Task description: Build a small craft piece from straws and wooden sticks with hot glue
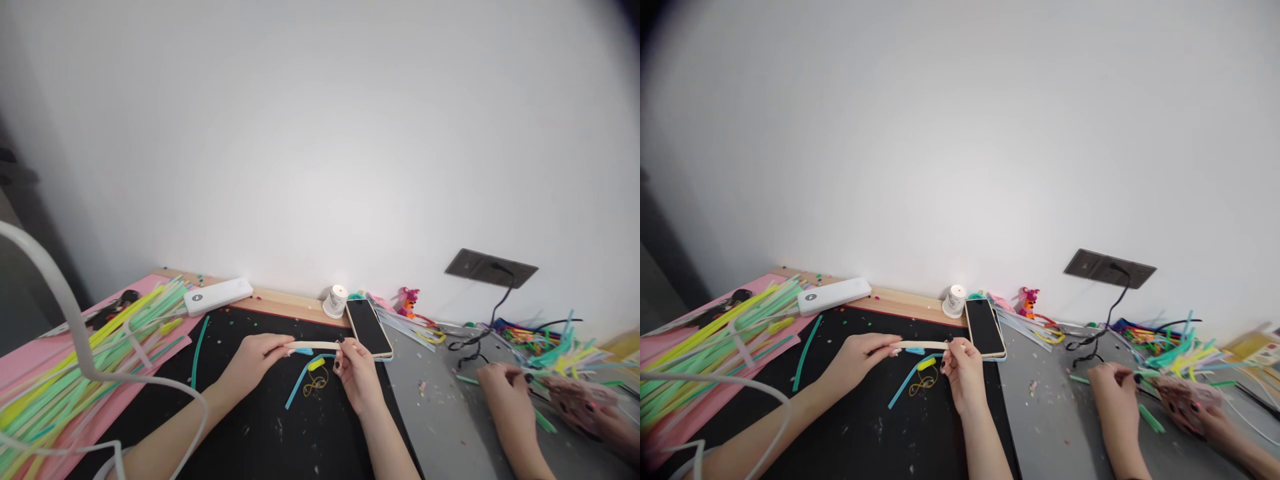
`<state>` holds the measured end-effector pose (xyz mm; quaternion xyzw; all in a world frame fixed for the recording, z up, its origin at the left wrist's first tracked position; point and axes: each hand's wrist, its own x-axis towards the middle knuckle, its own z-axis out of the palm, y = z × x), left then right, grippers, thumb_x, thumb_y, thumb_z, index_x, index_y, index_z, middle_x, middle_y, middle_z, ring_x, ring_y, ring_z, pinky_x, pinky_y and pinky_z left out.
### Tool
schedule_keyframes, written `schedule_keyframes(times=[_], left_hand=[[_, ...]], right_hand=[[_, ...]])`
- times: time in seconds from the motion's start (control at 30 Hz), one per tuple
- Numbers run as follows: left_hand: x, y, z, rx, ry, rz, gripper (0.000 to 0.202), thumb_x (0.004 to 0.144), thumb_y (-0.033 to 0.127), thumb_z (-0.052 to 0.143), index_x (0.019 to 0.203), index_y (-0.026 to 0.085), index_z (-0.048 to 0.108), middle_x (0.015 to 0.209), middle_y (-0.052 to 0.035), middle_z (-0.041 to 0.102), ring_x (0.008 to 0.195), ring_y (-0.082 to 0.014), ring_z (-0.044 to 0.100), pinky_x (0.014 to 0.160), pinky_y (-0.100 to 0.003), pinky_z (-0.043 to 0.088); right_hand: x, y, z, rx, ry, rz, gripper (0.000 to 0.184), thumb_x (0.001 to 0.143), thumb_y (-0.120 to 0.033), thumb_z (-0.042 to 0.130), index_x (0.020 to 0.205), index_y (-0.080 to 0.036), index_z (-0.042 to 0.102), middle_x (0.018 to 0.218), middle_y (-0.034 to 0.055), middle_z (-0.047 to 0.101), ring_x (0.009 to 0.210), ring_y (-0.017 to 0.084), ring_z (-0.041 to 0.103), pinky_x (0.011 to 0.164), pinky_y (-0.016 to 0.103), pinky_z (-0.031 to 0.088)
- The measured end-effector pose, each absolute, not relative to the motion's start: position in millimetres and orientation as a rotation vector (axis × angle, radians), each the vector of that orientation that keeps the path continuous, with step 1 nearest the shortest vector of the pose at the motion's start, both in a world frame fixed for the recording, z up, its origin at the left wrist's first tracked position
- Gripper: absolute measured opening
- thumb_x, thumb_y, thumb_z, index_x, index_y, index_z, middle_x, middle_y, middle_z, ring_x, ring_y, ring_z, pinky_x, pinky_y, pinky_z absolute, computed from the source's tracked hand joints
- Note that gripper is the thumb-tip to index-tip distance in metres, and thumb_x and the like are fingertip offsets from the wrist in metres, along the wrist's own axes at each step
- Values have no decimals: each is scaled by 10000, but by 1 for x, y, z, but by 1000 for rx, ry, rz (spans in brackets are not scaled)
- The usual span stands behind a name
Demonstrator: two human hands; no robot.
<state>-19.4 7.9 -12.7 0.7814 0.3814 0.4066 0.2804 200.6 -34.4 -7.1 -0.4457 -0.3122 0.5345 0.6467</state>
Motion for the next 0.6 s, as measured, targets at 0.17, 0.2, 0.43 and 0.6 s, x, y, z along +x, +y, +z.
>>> schedule_keyframes(times=[0.17, 0.2, 0.43, 0.6], left_hand=[[-21, 9, -17, 2179, 1022, 1084, 225, 864, 301, 537, 994, 226, 705, 984, -17, 739, 875, -182, 684, 828, -262, 515], [-21, 9, -17, 2192, 1017, 1082, 227, 869, 300, 527, 986, 227, 708, 987, -19, 738, 878, -183, 683, 830, -264, 515], [-17, 4, -7, 2081, 991, 1066, 212, 850, 293, 541, 957, 210, 705, 920, -26, 745, 819, -184, 684, 779, -261, 520], [-12, 3, -6, 1839, 978, 1073, 197, 830, 272, 542, 873, 169, 705, 735, -17, 731, 665, -162, 674, 685, -244, 523]], right_hand=[[199, -34, -4, -978, -550, 1296, 237, 582, -303, 797, 614, -182, 595, 477, -58, 554, 396, 50, 463, 402, 149, 381], [198, -34, -4, -969, -534, 1305, 239, 576, -301, 801, 609, -181, 596, 475, -58, 555, 396, 49, 463, 399, 146, 377], [199, -34, -5, -923, -496, 1342, 217, 585, -275, 805, 622, -179, 614, 478, -57, 561, 406, 50, 469, 399, 142, 373], [199, -34, -5, -865, -506, 1381, 209, 610, -264, 804, 679, -181, 625, 518, -53, 576, 445, 51, 488, 425, 141, 389]])
